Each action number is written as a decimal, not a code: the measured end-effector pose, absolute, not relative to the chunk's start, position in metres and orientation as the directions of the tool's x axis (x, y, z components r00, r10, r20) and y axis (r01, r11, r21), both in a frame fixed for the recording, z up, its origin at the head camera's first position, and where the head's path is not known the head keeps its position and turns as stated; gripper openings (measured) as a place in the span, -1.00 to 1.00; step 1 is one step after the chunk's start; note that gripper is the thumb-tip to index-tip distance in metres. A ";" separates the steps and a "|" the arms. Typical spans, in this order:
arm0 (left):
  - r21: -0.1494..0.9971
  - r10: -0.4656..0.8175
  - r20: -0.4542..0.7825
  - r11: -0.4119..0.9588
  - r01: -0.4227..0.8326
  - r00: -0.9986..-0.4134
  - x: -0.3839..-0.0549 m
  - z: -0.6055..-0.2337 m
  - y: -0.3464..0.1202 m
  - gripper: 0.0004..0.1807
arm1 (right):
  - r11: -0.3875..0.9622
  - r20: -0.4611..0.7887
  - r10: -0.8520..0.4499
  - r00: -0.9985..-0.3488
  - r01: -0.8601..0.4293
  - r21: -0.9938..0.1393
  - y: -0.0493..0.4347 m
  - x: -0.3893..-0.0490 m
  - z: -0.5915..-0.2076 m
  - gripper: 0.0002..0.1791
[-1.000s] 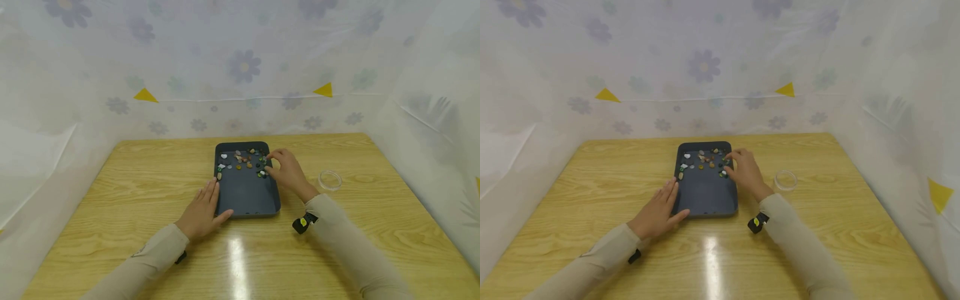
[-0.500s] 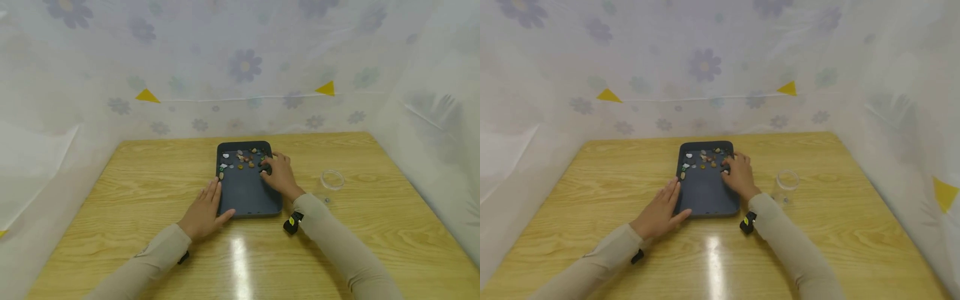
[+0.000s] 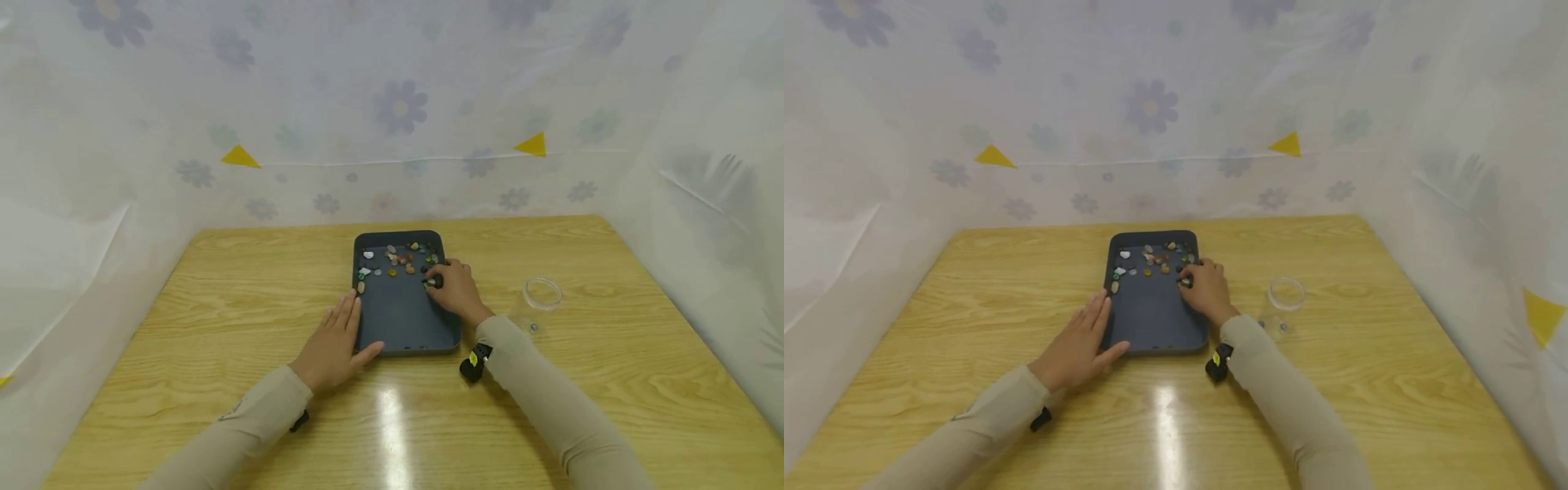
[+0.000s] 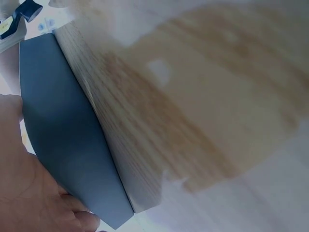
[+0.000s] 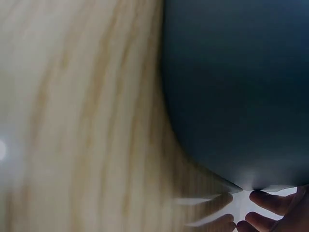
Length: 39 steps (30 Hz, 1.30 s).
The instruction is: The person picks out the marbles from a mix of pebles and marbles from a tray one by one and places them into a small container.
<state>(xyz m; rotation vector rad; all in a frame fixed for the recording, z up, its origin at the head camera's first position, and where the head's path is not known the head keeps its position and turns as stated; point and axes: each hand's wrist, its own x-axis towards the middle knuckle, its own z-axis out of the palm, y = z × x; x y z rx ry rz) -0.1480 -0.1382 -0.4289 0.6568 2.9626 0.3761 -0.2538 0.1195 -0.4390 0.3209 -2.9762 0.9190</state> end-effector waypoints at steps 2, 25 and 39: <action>0.257 0.427 -0.026 0.876 0.407 -0.904 -0.148 -0.429 -0.138 0.02 | 0.808 0.065 -0.188 -0.980 -0.192 -0.557 0.119 -0.255 -0.439 -0.81; 0.253 0.433 -0.007 0.873 0.417 -0.901 -0.148 -0.432 -0.139 0.03 | 0.807 0.054 -0.192 -0.980 -0.189 -0.560 0.120 -0.256 -0.436 -0.82; 0.257 0.429 -0.010 0.874 0.412 -0.903 -0.145 -0.427 -0.138 0.01 | 0.768 0.095 -0.164 -0.982 -0.187 -0.612 0.129 -0.248 -0.414 -0.79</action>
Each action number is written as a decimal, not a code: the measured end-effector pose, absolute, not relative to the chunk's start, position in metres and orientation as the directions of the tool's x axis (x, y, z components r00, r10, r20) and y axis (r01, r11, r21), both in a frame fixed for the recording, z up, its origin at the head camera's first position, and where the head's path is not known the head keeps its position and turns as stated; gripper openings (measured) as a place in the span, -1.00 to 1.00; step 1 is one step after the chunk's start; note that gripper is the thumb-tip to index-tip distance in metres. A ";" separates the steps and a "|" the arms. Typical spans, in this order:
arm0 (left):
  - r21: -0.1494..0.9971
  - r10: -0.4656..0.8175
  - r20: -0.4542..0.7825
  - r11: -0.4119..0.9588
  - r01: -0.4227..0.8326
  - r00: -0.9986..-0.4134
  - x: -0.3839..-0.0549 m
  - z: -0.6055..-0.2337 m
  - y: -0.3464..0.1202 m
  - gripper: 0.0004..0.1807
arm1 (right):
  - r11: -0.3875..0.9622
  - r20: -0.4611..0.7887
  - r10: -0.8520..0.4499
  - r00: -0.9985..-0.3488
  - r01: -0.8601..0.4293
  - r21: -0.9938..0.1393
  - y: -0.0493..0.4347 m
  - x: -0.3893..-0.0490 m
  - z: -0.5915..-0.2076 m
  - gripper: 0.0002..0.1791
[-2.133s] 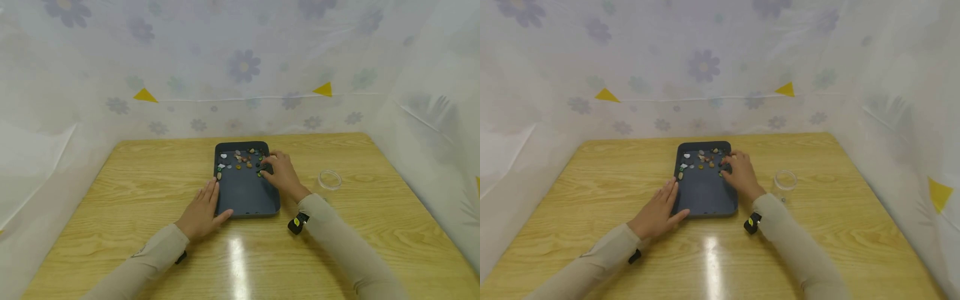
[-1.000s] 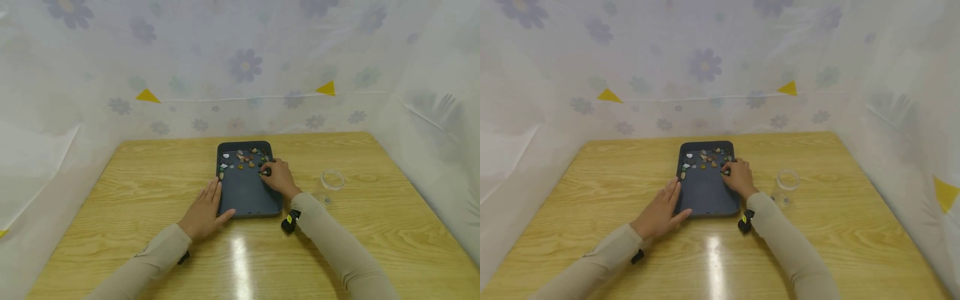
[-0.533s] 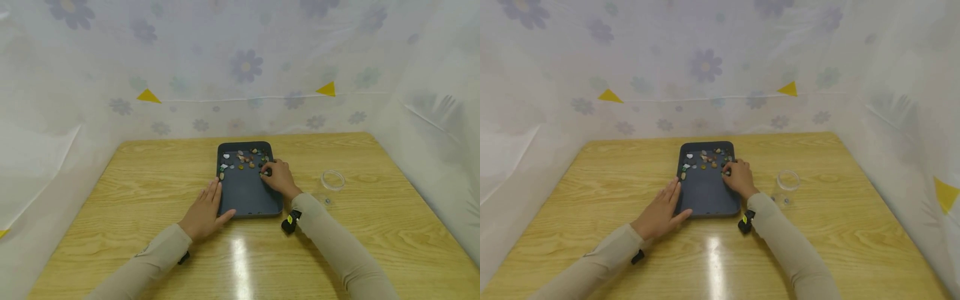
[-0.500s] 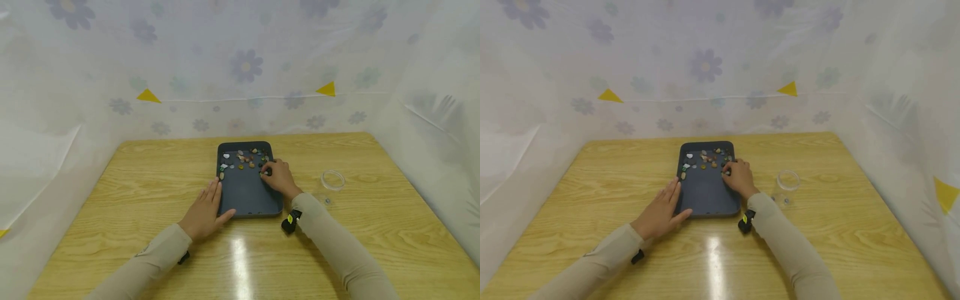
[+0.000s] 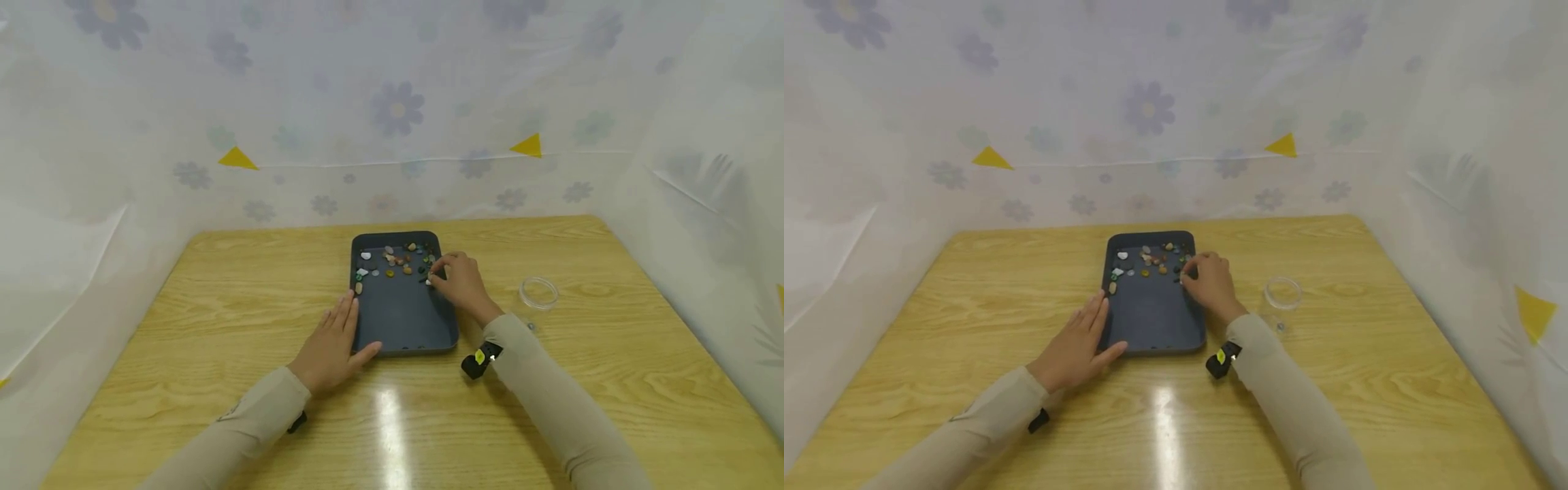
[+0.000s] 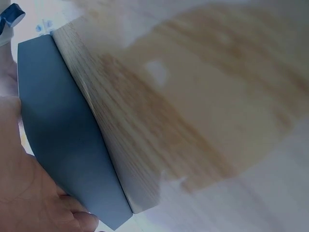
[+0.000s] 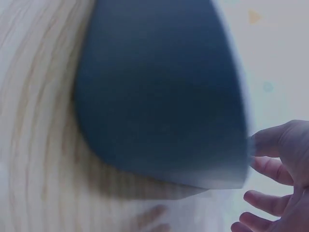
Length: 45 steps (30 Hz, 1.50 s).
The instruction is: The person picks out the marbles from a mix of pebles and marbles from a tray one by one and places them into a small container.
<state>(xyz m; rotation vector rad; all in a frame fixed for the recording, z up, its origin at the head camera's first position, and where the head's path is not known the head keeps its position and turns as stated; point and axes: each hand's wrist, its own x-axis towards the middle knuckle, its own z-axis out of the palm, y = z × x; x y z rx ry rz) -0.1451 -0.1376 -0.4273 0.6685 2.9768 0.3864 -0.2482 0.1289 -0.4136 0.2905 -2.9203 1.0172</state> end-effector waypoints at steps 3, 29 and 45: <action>0.260 0.431 -0.004 0.872 0.416 -0.902 -0.146 -0.428 -0.137 0.01 | 0.752 0.116 -0.163 -0.980 -0.199 -0.628 0.131 -0.243 -0.406 -0.79; 0.264 0.422 -0.007 0.875 0.405 -0.907 -0.145 -0.432 -0.139 0.03 | 0.758 0.375 -0.170 -0.912 -0.364 -0.541 0.192 -0.179 -0.329 -0.73; 0.275 0.416 -0.011 0.875 0.397 -0.909 -0.143 -0.431 -0.139 0.02 | 0.830 0.310 -0.120 -0.943 -0.267 -0.491 0.258 -0.156 -0.349 -0.74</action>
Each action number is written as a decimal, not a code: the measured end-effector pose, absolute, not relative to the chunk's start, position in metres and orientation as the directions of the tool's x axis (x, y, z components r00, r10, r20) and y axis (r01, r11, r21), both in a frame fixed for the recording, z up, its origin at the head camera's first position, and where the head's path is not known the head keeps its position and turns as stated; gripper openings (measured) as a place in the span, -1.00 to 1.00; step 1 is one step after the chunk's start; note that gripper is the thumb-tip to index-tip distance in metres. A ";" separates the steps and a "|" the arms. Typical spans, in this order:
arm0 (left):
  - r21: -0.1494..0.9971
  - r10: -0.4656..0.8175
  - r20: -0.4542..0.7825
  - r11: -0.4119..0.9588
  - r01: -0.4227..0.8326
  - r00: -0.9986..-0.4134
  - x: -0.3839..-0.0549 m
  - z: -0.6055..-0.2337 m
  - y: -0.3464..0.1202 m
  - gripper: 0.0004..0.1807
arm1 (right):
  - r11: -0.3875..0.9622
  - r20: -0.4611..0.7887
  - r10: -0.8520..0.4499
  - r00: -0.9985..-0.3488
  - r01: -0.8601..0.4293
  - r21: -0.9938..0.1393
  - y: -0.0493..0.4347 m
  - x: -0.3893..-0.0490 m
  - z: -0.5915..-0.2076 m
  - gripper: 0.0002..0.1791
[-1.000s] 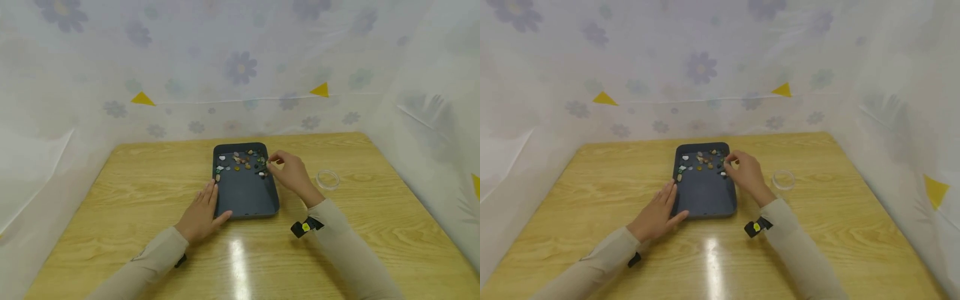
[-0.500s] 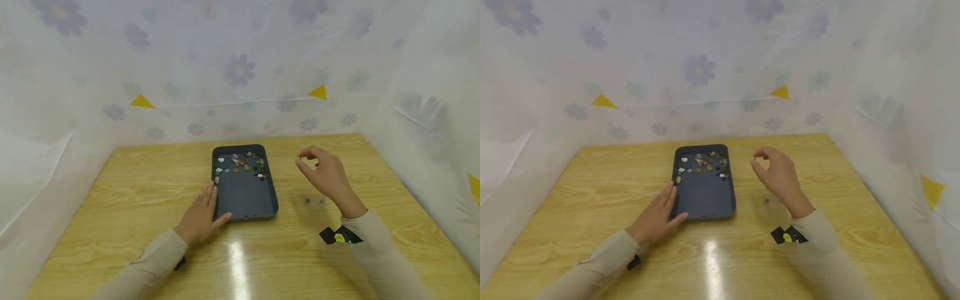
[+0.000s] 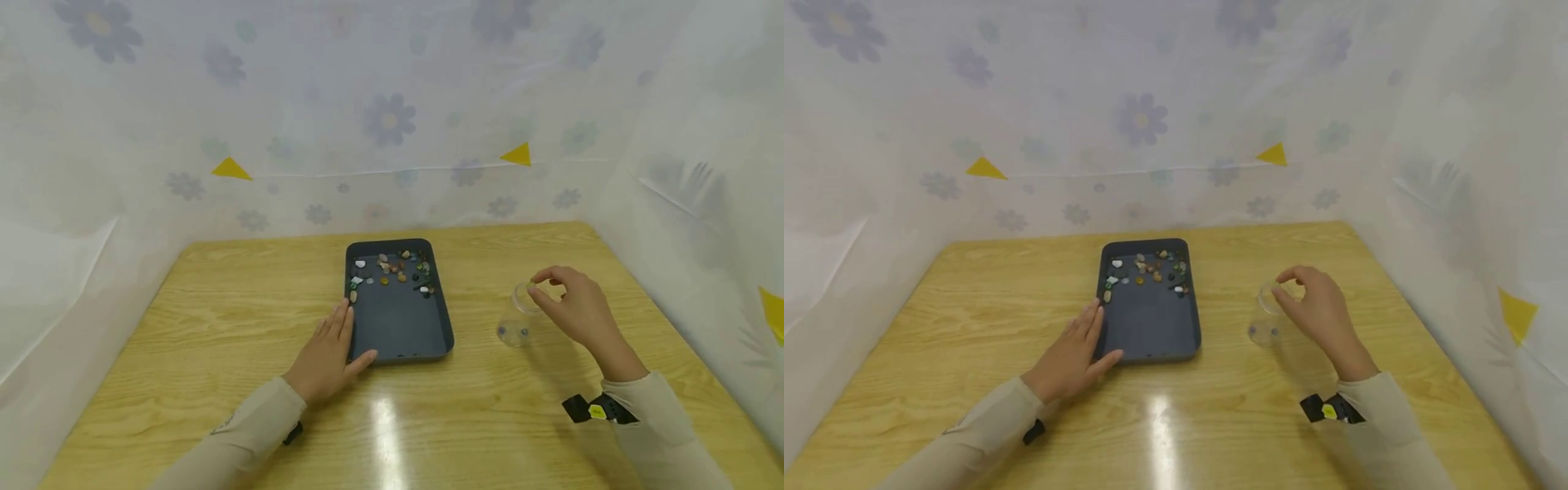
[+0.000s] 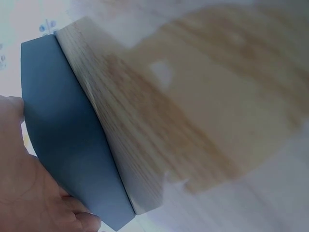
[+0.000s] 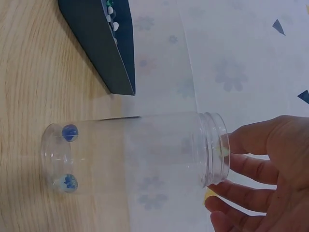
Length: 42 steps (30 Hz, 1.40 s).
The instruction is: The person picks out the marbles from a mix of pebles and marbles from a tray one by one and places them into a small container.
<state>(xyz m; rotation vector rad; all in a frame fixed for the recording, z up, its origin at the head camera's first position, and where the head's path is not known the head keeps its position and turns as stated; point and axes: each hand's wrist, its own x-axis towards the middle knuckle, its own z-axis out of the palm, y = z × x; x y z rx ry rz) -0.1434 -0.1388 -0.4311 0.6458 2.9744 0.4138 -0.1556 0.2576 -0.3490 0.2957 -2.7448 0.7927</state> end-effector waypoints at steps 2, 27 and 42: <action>0.270 0.415 -0.013 0.877 0.397 -0.910 -0.144 -0.432 -0.139 0.02 | 0.833 0.304 -0.129 -0.944 -0.269 -0.483 0.260 -0.154 -0.350 -0.74; 0.275 0.435 0.001 0.866 0.419 -0.900 -0.146 -0.428 -0.138 0.02 | 0.848 0.176 -0.163 -0.971 -0.229 -0.477 0.264 -0.158 -0.342 -0.67; 0.256 0.433 -0.005 0.872 0.417 -0.902 -0.146 -0.430 -0.140 0.02 | 0.832 0.165 -0.168 -0.972 -0.230 -0.505 0.263 -0.158 -0.346 -0.64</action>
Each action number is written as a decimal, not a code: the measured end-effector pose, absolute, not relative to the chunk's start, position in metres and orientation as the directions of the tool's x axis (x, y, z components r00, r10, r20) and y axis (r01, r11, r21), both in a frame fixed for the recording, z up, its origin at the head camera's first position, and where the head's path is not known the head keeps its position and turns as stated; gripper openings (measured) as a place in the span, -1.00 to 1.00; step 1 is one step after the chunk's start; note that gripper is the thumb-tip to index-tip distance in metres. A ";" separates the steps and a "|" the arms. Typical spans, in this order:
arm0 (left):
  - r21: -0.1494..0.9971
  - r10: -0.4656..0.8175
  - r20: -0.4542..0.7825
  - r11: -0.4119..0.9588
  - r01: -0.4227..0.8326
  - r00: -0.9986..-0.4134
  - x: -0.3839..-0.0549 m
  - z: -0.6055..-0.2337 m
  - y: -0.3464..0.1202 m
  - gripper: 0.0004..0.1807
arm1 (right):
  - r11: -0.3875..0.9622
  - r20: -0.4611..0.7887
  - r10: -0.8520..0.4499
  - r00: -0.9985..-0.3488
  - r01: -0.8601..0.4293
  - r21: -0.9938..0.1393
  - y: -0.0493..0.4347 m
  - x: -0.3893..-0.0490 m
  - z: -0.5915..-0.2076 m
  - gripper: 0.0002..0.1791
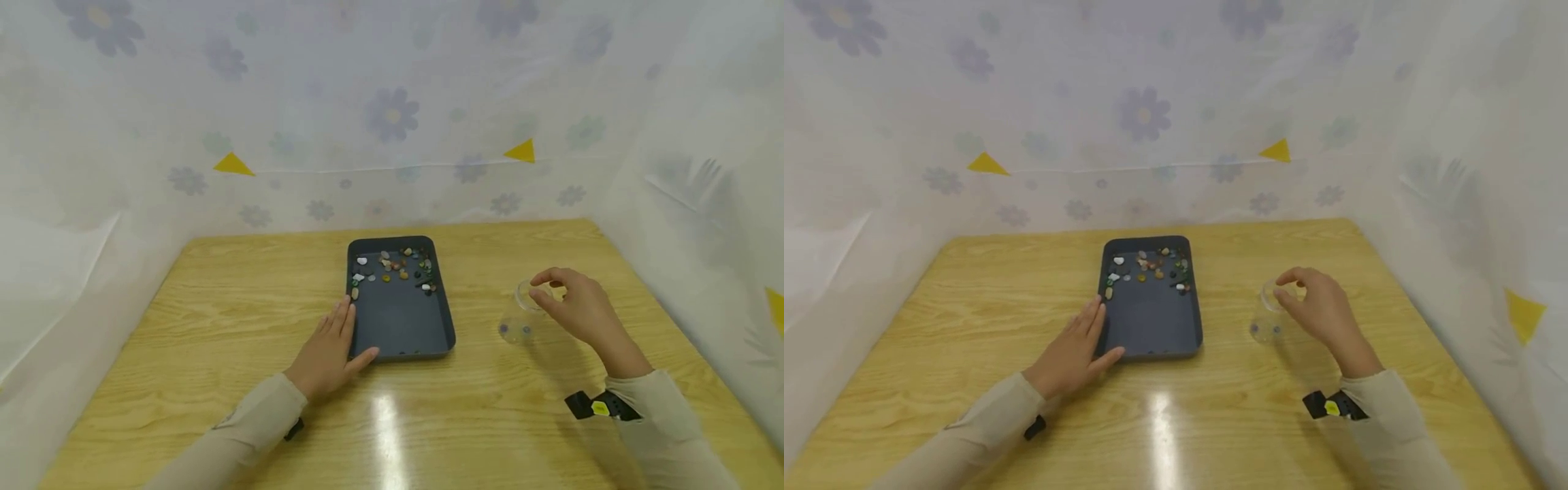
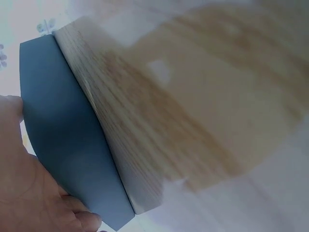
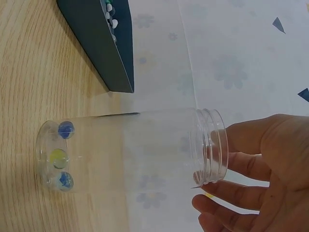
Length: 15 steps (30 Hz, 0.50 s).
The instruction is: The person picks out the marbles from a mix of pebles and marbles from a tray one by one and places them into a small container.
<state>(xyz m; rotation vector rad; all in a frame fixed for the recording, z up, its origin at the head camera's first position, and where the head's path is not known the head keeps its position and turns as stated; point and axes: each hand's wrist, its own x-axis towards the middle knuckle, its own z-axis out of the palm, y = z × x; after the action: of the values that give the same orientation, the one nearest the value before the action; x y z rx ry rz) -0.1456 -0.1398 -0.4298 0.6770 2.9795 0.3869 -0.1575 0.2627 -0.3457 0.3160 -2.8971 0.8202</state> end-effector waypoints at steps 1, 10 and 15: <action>0.249 0.432 -0.009 0.874 0.416 -0.902 -0.145 -0.430 -0.140 0.02 | 0.829 0.167 -0.167 -0.972 -0.230 -0.509 0.262 -0.157 -0.346 -0.64; 0.236 0.435 0.002 0.875 0.424 -0.900 -0.144 -0.429 -0.140 0.01 | 0.820 0.225 -0.157 -0.962 -0.254 -0.512 0.260 -0.156 -0.345 -0.67; 0.243 0.433 -0.013 0.876 0.417 -0.901 -0.145 -0.430 -0.140 0.01 | 0.822 0.258 -0.152 -0.954 -0.267 -0.503 0.259 -0.157 -0.344 -0.69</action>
<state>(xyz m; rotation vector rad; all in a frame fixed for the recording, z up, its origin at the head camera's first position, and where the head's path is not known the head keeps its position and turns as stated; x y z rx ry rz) -0.1451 -0.1398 -0.4296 0.6756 2.9778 0.3623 -0.1567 0.2592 -0.3442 0.3259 -2.7985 0.8178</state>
